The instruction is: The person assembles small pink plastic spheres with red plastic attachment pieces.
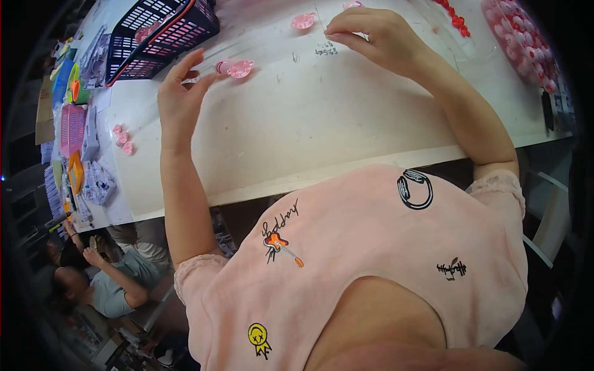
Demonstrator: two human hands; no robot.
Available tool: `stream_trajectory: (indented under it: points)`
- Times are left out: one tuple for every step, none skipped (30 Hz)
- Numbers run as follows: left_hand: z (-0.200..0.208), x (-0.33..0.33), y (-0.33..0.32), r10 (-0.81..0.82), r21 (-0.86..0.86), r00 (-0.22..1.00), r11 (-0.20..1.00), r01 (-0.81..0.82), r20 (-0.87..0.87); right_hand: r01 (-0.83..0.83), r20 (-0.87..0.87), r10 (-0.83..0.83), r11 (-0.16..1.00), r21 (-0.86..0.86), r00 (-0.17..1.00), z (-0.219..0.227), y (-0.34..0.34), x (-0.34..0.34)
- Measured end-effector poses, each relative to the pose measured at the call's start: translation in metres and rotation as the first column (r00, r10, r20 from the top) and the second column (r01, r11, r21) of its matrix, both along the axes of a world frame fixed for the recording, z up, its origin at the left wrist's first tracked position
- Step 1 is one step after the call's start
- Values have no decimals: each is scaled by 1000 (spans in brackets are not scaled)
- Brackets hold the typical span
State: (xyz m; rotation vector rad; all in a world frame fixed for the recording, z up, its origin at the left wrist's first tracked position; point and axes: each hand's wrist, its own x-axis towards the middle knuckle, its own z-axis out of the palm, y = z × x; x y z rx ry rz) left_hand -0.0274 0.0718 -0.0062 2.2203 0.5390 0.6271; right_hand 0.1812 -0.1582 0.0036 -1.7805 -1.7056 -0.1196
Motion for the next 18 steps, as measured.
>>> stream_trajectory:
  points:
    - [-4, -3, 6, 18, 3, 996, 1000, -18, -85, 2, -7, -2, 1000, 7, 1000, -4, 2, 5]
    - [-7, -2, 11, 34, 6, 985, 999, -34, -168, 11, -4, -11, 1000, 27, 1000, -7, 5, 10]
    - [-9, 0, 14, 31, 10, 985, 1000, -30, -172, 22, 1, -22, 999, 45, 1000, -9, 7, 13]
    - [-11, 2, 14, 6, 104, 977, 994, 17, -213, 25, -4, -24, 999, 44, 1000, -9, 8, 15]
    - [-13, 5, 15, -15, 195, 967, 979, 67, -255, 31, -15, -30, 998, 60, 999, -8, 9, 18]
    - [-15, 7, 18, -18, 193, 966, 979, 70, -258, 37, -25, -35, 996, 76, 999, -8, 9, 19]
    - [-15, 9, 22, -58, 233, 964, 965, 120, -259, 41, -30, -39, 996, 75, 999, -9, 9, 19]
    - [-15, 11, 23, -96, 272, 961, 947, 169, -261, 33, -25, -31, 996, 87, 999, -10, 9, 19]
    - [-13, 10, 21, -98, 272, 959, 947, 172, -265, 23, -20, -21, 995, 99, 1000, -10, 10, 19]
    - [-8, 10, 17, 15, 259, 958, 964, 62, -286, 31, -23, -29, 995, 99, 999, -10, 10, 17]
    - [-5, 9, 13, 129, 248, 943, 967, -51, -307, 1, -73, 9, 991, 136, 997, -9, 11, 13]
    - [-4, 9, 11, 124, 250, 943, 967, -46, -309, -29, -121, 51, 984, 174, 991, -7, 13, 8]
    - [-3, 11, 7, 71, 130, 987, 990, -53, -145, -19, -120, 40, 985, 174, 992, -9, 13, 3]
    - [-3, 13, 2, 37, 6, 999, 999, -37, 30, -37, -445, 76, 995, 96, 892, -14, 13, -4]
    - [0, 16, -8, 25, 5, 999, 1000, -25, 32, -79, -720, 78, 996, 32, 690, -15, 12, -10]
    - [0, 23, -24, -35, -41, 996, 998, 38, 79, -120, -753, 41, 991, -51, 657, -13, 9, -13]
    - [2, 27, -39, -84, -77, 988, 992, 95, 129, -107, -748, 30, 993, -54, 663, -8, 8, -20]
    - [3, 29, -54, -118, -75, 984, 989, 128, 135, -147, -835, -42, 978, -146, 548, -3, 7, -28]
